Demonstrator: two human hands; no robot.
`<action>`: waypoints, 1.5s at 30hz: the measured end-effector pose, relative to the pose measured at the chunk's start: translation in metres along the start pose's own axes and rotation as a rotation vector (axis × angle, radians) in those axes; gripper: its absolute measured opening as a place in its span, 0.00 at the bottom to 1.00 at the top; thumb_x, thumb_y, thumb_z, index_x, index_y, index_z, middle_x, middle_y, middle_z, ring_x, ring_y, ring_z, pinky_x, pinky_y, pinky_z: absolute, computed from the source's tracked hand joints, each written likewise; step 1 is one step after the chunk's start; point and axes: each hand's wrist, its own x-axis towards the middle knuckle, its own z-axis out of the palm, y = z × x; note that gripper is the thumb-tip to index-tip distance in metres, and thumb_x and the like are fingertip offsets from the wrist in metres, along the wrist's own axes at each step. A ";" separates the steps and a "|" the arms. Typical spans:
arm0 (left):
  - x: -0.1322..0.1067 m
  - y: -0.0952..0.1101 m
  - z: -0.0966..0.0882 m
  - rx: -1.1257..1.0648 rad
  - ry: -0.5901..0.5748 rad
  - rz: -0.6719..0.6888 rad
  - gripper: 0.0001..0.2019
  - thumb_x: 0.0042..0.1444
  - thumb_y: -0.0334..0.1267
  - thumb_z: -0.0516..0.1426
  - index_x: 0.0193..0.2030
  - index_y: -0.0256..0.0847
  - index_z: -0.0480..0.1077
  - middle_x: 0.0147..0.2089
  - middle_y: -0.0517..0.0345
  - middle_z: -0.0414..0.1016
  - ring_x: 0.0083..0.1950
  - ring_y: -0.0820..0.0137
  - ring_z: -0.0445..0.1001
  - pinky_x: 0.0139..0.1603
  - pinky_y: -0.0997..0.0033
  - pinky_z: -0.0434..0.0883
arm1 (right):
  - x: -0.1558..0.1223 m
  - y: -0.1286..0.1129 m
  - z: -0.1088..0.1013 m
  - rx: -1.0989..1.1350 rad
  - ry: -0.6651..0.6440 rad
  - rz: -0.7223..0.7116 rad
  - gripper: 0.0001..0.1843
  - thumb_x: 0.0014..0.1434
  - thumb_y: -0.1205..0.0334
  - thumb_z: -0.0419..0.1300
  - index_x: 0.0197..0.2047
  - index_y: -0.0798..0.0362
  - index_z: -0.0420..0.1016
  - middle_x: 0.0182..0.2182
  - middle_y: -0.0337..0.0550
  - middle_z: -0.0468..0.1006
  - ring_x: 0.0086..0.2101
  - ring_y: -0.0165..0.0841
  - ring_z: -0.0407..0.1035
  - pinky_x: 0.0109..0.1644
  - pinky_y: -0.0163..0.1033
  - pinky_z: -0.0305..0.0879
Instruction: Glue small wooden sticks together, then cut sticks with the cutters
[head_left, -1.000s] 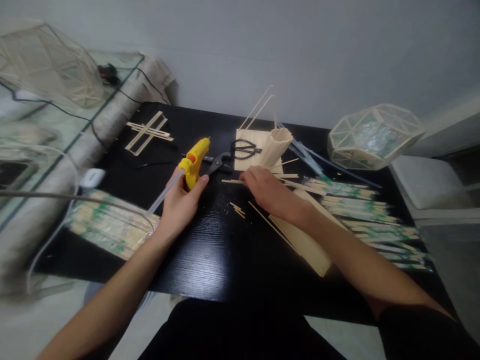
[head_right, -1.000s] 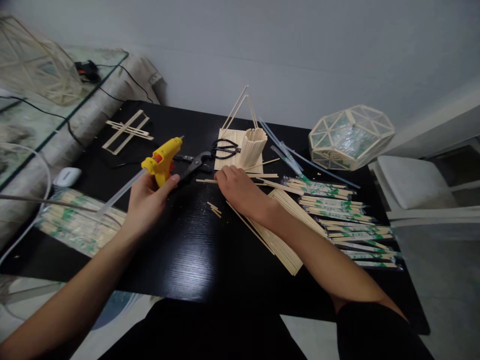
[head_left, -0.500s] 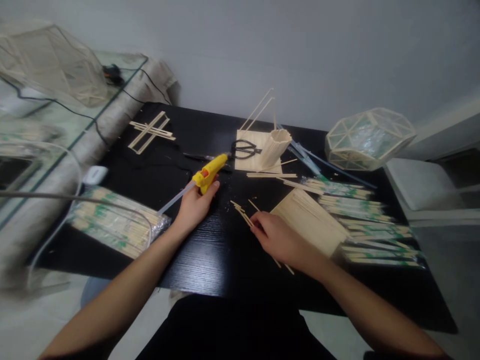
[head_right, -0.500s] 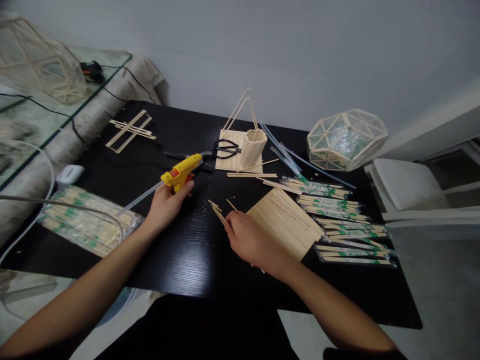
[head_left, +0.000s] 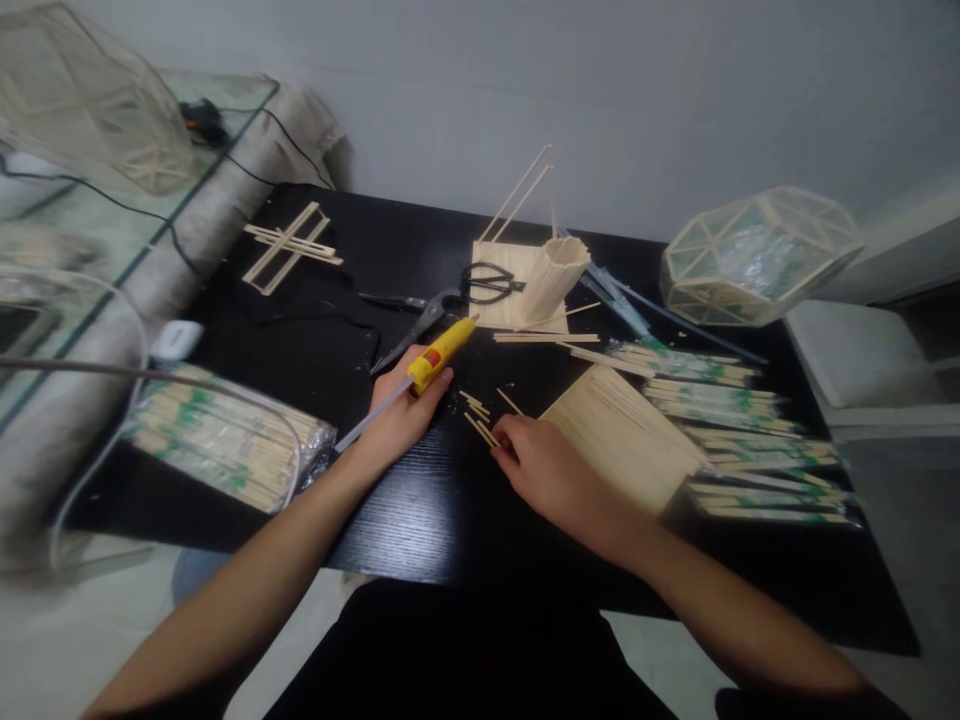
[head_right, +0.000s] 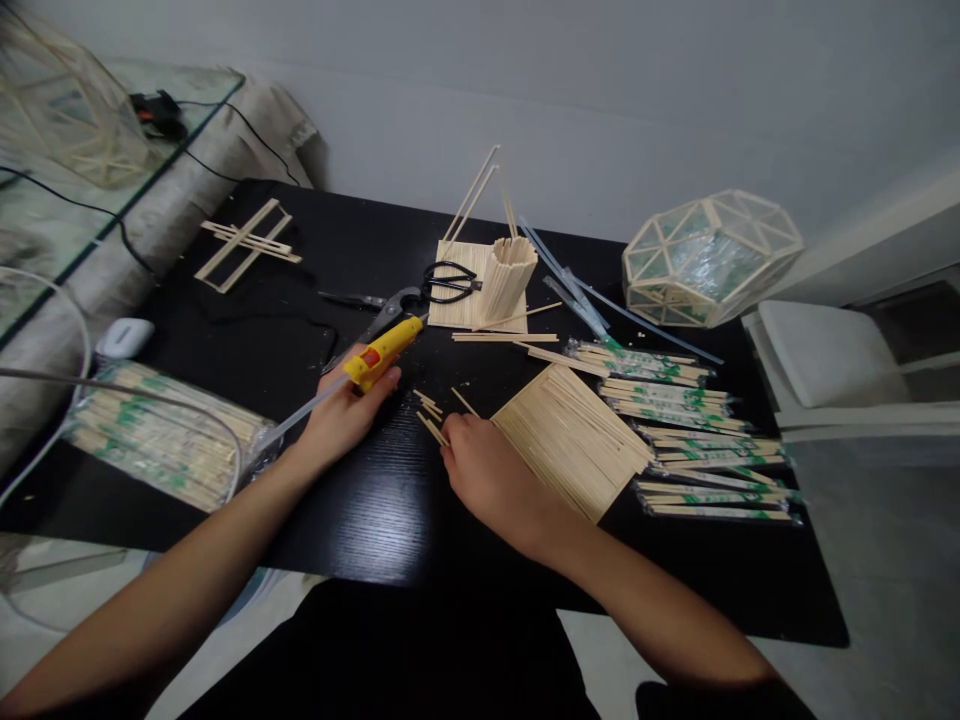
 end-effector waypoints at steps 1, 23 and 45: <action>0.000 0.001 0.000 0.000 -0.002 -0.005 0.11 0.65 0.47 0.58 0.46 0.43 0.71 0.36 0.61 0.75 0.38 0.68 0.74 0.41 0.69 0.71 | 0.001 0.000 -0.001 0.026 -0.001 0.005 0.04 0.65 0.71 0.61 0.37 0.55 0.75 0.34 0.46 0.81 0.33 0.35 0.75 0.39 0.39 0.64; -0.001 0.002 0.001 0.012 -0.010 -0.145 0.09 0.61 0.46 0.61 0.40 0.44 0.70 0.31 0.65 0.74 0.33 0.69 0.73 0.36 0.69 0.68 | 0.012 -0.006 0.007 -0.111 0.105 -0.004 0.04 0.67 0.64 0.61 0.44 0.56 0.73 0.42 0.52 0.79 0.40 0.41 0.76 0.43 0.44 0.70; -0.005 0.000 0.001 -0.084 -0.082 -0.098 0.08 0.64 0.45 0.59 0.43 0.44 0.70 0.33 0.63 0.77 0.33 0.69 0.77 0.36 0.70 0.71 | 0.017 -0.004 0.005 -0.067 0.118 -0.034 0.03 0.66 0.65 0.61 0.41 0.56 0.74 0.40 0.50 0.79 0.39 0.40 0.75 0.44 0.44 0.70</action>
